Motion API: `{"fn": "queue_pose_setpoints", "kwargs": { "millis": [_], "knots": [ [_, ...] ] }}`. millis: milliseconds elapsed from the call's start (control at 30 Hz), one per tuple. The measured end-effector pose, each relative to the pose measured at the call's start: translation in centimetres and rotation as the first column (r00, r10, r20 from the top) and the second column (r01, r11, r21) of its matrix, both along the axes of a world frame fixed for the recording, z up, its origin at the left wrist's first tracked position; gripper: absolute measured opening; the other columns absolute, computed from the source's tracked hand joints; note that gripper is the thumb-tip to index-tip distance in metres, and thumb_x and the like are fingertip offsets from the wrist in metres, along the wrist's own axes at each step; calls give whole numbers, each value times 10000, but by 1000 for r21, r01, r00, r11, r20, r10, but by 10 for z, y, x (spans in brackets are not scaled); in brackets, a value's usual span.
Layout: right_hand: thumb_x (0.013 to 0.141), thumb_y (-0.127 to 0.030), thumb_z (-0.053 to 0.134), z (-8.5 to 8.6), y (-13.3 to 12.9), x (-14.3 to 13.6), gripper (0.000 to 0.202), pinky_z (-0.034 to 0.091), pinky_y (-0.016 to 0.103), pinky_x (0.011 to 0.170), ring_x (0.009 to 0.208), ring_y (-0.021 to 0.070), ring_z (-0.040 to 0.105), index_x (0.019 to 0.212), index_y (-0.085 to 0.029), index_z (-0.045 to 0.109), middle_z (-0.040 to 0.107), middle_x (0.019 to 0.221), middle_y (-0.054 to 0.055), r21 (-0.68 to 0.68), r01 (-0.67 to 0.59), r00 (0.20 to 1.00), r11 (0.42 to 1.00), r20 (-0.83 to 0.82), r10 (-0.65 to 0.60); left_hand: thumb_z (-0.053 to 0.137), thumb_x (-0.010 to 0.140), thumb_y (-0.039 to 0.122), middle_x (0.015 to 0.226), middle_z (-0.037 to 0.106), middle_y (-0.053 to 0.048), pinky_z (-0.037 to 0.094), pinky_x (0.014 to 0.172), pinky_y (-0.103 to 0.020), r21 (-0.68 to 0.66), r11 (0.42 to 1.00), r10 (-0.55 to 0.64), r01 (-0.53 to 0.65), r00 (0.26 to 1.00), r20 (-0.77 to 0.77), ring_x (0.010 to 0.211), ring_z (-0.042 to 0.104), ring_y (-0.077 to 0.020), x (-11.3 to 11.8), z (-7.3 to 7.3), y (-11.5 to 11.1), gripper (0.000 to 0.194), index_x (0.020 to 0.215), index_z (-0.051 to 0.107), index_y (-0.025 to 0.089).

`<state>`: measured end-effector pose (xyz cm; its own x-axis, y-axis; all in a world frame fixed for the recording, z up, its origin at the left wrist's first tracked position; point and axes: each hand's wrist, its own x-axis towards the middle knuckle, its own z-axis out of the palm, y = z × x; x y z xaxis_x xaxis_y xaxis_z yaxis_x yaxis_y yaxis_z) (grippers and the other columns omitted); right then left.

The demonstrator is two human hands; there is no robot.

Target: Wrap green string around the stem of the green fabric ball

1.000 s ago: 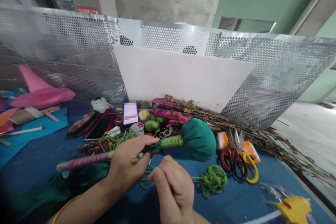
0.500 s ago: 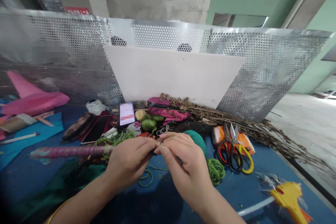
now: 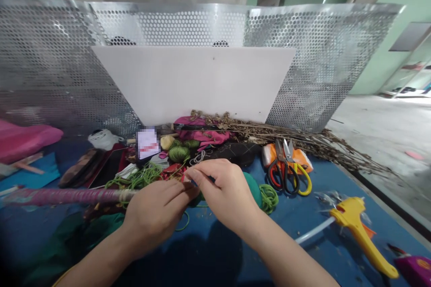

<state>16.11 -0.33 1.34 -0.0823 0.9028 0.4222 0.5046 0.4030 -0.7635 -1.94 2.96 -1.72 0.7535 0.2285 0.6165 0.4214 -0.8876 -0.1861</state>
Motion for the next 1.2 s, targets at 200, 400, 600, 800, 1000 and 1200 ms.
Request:
{"fn": "queue_pose_setpoints", "kwargs": {
  "millis": [200, 400, 600, 800, 1000, 1200],
  "knots": [
    [942, -287, 527, -3, 4, 1, 270, 539, 271, 710, 831, 197, 720, 874, -221, 780, 785, 911, 22, -64, 66, 998, 996, -4, -66, 379, 930, 81, 810, 703, -48, 474, 565, -330, 45, 999, -20, 21, 999, -26, 673, 616, -192, 2, 3, -2, 264, 976, 637, 121],
    [936, -297, 534, -8, 6, 3, 267, 553, 309, 698, 813, 220, 718, 872, -224, 782, 781, 882, 30, -63, 83, 997, 995, 2, -83, 381, 938, 90, 821, 697, -47, 459, 554, -322, 38, 999, -26, 30, 994, -102, 662, 612, -186, 0, 2, -3, 273, 1030, 634, 137],
    [936, -314, 534, -11, 8, 2, 269, 559, 322, 711, 798, 221, 713, 887, -213, 778, 778, 865, 38, -56, 104, 995, 993, 17, -103, 421, 952, 134, 784, 685, -25, 416, 517, -313, 69, 997, -17, 27, 990, -139, 633, 596, -185, 4, 5, -3, 253, 1100, 624, 157],
    [899, -227, 545, 2, 4, 10, 246, 529, 325, 853, 961, 208, 689, 714, -197, 705, 746, 972, 48, -130, -7, 994, 991, -109, -8, 405, 930, 90, 844, 716, -46, 439, 515, -316, 77, 997, -6, 14, 995, -99, 653, 618, -186, 1, 7, 0, 275, 1024, 654, 158],
    [895, -355, 577, 23, -10, 46, 356, 536, 264, 557, 559, 113, 627, 590, -174, 607, 730, 1000, 90, -220, -112, 917, 969, -399, 15, 468, 876, 62, 1007, 746, -72, 541, 665, -327, 25, 999, 47, -48, 998, 44, 798, 686, -194, -12, 9, 11, 314, 1106, 655, 164],
    [837, -408, 657, 14, 8, 80, 227, 352, 214, 383, 406, 96, 465, 870, -195, 729, 531, 490, -33, -265, 60, 883, 962, -436, -176, 513, 852, 89, 959, 763, -50, 580, 718, -321, -150, 987, 86, -64, 986, 146, 822, 715, -197, -16, 17, 11, 296, 1058, 693, 200]
  ]
}}
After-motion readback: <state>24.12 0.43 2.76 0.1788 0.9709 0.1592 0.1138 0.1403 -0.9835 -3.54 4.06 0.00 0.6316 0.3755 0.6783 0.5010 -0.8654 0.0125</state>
